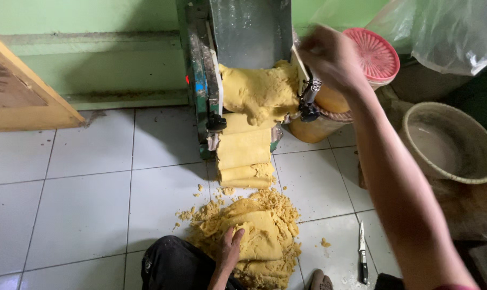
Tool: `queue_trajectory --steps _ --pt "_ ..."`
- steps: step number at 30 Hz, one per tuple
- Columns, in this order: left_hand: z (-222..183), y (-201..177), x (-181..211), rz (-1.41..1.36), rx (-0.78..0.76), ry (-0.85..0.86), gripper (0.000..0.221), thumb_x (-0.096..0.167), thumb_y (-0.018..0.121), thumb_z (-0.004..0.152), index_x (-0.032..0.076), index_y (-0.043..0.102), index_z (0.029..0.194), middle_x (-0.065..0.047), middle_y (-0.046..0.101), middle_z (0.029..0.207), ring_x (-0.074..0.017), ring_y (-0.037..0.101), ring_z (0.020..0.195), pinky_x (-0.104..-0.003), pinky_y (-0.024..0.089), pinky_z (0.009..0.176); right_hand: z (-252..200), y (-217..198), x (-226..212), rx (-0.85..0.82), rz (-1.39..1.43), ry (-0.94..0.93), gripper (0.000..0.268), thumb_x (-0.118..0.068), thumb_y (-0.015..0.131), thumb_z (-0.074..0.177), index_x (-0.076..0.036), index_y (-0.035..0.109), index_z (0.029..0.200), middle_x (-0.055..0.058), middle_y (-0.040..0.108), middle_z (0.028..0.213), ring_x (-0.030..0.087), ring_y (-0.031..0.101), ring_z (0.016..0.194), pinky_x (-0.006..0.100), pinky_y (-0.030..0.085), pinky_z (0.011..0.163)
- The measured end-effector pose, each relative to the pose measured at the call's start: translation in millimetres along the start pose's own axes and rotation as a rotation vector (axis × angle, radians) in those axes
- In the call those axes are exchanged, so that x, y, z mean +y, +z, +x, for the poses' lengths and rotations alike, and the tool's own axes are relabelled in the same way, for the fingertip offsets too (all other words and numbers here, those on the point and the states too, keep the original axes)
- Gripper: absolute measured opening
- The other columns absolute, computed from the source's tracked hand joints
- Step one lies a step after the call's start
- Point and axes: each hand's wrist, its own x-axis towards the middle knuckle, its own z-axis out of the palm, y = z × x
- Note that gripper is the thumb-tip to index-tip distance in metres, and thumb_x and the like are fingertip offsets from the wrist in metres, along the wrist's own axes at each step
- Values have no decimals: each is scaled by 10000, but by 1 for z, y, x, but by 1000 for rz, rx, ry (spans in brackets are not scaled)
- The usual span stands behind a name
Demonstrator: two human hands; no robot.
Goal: The person feeds yellow dough into a mechanical dough sheeter, collects the flattened sheet as it exits, folds it, and repeatedly re-feeds it to further process the dough. The person works by hand, handling the dough directly without additional tools.
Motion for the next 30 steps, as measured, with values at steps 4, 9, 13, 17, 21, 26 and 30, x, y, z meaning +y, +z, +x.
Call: queue_trajectory --steps 4,9,13,17,21,26,30 --pt "-2 6 -20 53 -57 -85 639 524 593 954 52 599 1384 -181 665 1363 -319 612 1290 -400 477 1069 -142 -18 83 370 243 130 153 18 744 951 -5 652 1071 27 658 966 90 595 867 245 500 784" --pt "3 4 -26 -65 -72 36 694 541 683 921 36 594 1388 -192 674 1325 -308 645 1252 -397 502 1027 -282 45 176 71 74 849 256 -261 637 1060 -40 688 1178 147 711 1086 267 665 953 358 525 808" --pt "-15 -4 -45 -240 -214 95 616 418 667 973 3 546 1411 -113 673 1303 -198 637 1188 -338 513 990 -342 181 189 -430 296 430 431 -181 699 973 -98 629 1390 100 680 1384 252 682 1175 392 580 1019" --pt "-6 -18 -18 -287 -150 207 538 330 671 994 -40 583 1374 -97 736 1223 -149 665 1104 -296 523 951 -350 247 148 -822 383 297 997 -222 910 795 -86 270 1547 171 400 1583 339 430 1394 435 363 1085" --pt "-13 -34 51 -311 -38 262 434 308 660 1027 -43 651 1282 -128 743 1126 -167 652 1011 -313 524 884 -347 232 98 -641 554 230 367 -233 839 905 -21 667 1151 144 668 1294 241 603 1230 357 492 1030" --pt "-7 -48 161 -176 57 440 329 288 592 1035 13 634 1209 -93 742 1023 -159 683 872 -336 539 753 -308 190 57 -449 567 407 285 -252 760 972 -33 651 1119 64 622 940 132 550 899 319 496 803" --pt "11 -60 265 -173 53 535 229 234 545 1066 66 603 1210 -85 731 953 -186 639 720 -337 516 597 -240 134 20 -220 774 314 220 -167 720 953 -63 630 1124 30 696 1040 106 620 968 271 544 856"
